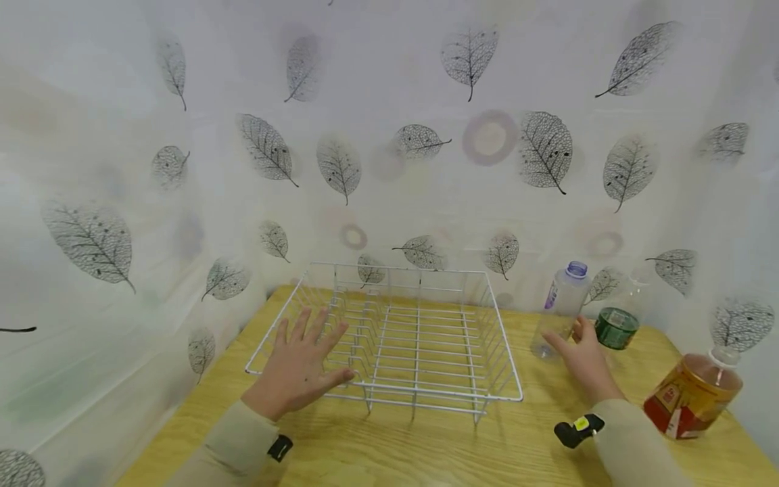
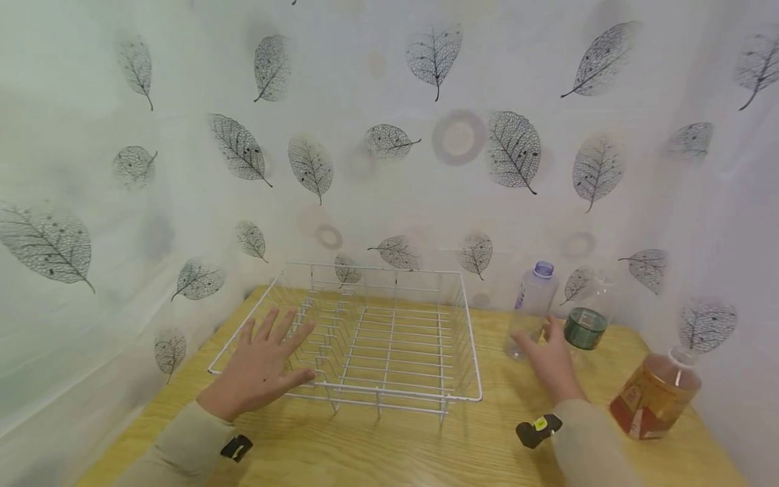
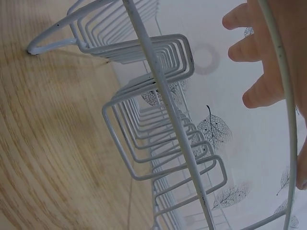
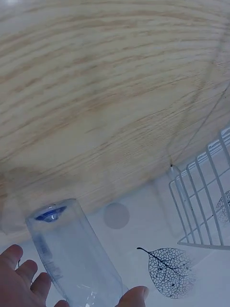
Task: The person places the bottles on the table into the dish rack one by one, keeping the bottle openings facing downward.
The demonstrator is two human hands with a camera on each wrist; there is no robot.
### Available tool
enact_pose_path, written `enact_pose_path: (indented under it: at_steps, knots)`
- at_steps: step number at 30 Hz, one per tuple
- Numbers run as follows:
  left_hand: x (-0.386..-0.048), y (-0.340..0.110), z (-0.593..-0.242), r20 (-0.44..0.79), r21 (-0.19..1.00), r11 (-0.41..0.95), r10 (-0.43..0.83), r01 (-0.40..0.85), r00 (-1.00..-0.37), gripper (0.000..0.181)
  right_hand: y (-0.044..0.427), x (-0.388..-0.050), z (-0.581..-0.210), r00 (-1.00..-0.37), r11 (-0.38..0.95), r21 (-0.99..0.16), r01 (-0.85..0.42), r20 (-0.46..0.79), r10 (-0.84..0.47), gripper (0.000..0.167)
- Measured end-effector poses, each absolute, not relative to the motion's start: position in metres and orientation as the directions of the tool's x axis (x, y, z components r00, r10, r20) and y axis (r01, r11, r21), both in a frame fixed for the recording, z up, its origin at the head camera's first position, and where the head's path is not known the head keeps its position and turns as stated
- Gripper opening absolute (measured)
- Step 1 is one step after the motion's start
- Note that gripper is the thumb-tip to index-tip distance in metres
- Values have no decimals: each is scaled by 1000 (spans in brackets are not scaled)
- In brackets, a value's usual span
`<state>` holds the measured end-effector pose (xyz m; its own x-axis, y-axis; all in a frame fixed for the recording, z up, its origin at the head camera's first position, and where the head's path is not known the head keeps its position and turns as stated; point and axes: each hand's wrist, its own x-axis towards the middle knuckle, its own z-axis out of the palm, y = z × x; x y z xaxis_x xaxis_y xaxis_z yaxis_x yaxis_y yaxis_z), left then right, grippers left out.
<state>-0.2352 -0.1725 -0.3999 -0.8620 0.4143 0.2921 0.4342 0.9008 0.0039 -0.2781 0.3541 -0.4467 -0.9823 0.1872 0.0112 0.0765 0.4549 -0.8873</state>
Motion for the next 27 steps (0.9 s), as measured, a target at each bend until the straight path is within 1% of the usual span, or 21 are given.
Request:
enact_pose_path:
  at_steps: [5, 11, 19, 27]
  knots:
    - [-236, -172, -400, 295, 6, 900, 415, 436, -861, 86, 352, -289, -457, -977, 388, -917, 89, -4, 215, 114]
    - [-236, -172, -401, 292, 11, 898, 418, 440, -860, 85, 354, -302, -472, -972, 371, -924, 93, -2, 236, 113]
    - [-236, -172, -402, 296, 7, 896, 421, 443, -857, 84, 353, -300, -473, -969, 427, -903, 54, 56, 240, 101]
    - [-239, -172, -398, 310, -7, 894, 428, 448, -849, 86, 345, -291, -457, -964, 486, -874, 13, 119, 240, 98]
